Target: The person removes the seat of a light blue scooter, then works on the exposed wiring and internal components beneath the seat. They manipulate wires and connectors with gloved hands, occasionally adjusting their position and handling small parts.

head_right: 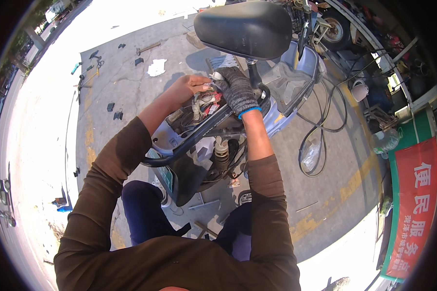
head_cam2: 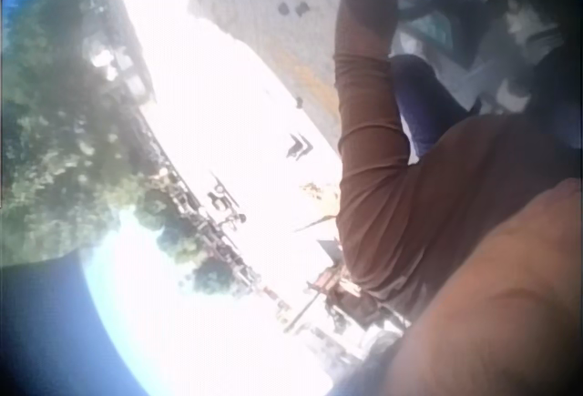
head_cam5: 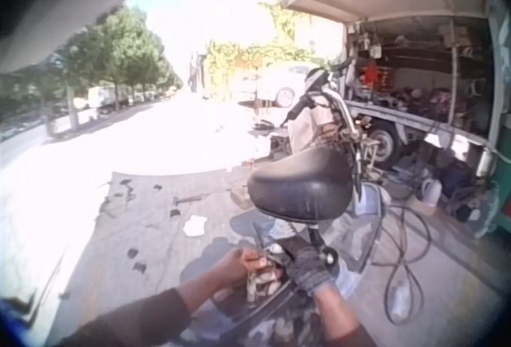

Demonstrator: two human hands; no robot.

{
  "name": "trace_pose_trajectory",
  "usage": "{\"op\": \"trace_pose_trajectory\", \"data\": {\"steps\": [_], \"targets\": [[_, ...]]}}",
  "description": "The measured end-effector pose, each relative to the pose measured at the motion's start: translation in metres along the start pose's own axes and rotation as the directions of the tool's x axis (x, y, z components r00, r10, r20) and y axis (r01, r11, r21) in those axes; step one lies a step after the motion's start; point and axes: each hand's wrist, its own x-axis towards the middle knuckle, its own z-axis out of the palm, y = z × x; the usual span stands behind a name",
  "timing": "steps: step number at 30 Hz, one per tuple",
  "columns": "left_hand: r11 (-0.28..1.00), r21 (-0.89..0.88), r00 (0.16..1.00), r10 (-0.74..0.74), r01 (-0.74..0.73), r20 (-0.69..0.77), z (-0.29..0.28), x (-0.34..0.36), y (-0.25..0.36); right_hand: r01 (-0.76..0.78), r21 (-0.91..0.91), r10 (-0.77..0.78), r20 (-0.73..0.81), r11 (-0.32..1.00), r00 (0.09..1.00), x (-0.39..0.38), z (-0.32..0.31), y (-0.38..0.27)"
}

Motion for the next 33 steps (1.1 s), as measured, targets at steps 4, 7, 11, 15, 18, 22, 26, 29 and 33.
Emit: {"op": "trace_pose_trajectory", "data": {"steps": [4, 7, 11, 15, 18, 22, 26, 29, 33], "targets": [[0.998, -0.063, 0.987, 0.004, -0.014, -0.160, 0.001, -0.002, -0.003, -0.131, 0.084, 0.131, -0.003, 0.988, 0.991, 0.001, 0.001, -0.007], [0.996, -0.059, 0.978, 0.057, -0.070, -0.200, 0.005, -0.003, 0.000, -0.176, 0.130, 0.173, 0.033, 0.976, 0.984, 0.003, -0.001, -0.005], [0.999, 0.015, 0.980, 0.054, -0.052, -0.193, 0.003, -0.004, 0.002, -0.028, -0.036, 0.029, 0.036, 0.999, 0.999, 0.001, 0.001, -0.002], [1.000, -0.011, 0.988, -0.025, 0.024, -0.152, 0.000, -0.004, 0.005, 0.067, -0.110, -0.063, 0.043, 0.992, 0.997, 0.002, 0.004, 0.004], [0.995, -0.093, 0.991, -0.041, 0.030, -0.129, -0.004, -0.001, -0.002, 0.117, -0.148, -0.113, 0.039, 0.982, 0.993, 0.002, 0.010, 0.014], [0.989, -0.144, 0.992, -0.036, 0.019, -0.118, -0.001, -0.001, -0.003, 0.061, -0.092, -0.055, 0.073, 0.994, 0.996, 0.002, 0.008, 0.015], [0.947, -0.316, 0.996, -0.078, 0.059, -0.047, -0.001, -0.002, -0.005, 0.093, -0.074, -0.083, 0.132, 0.993, 0.988, 0.002, 0.003, 0.019], [0.932, -0.357, 0.997, -0.079, 0.069, -0.012, -0.003, -0.001, -0.010, 0.033, 0.111, -0.051, 0.164, 0.993, 0.985, 0.001, -0.005, 0.006], [0.936, -0.352, 0.999, -0.030, 0.034, 0.016, -0.005, 0.002, -0.014, -0.054, 0.227, 0.030, 0.110, 0.972, 0.993, -0.001, -0.006, 0.008]]}}
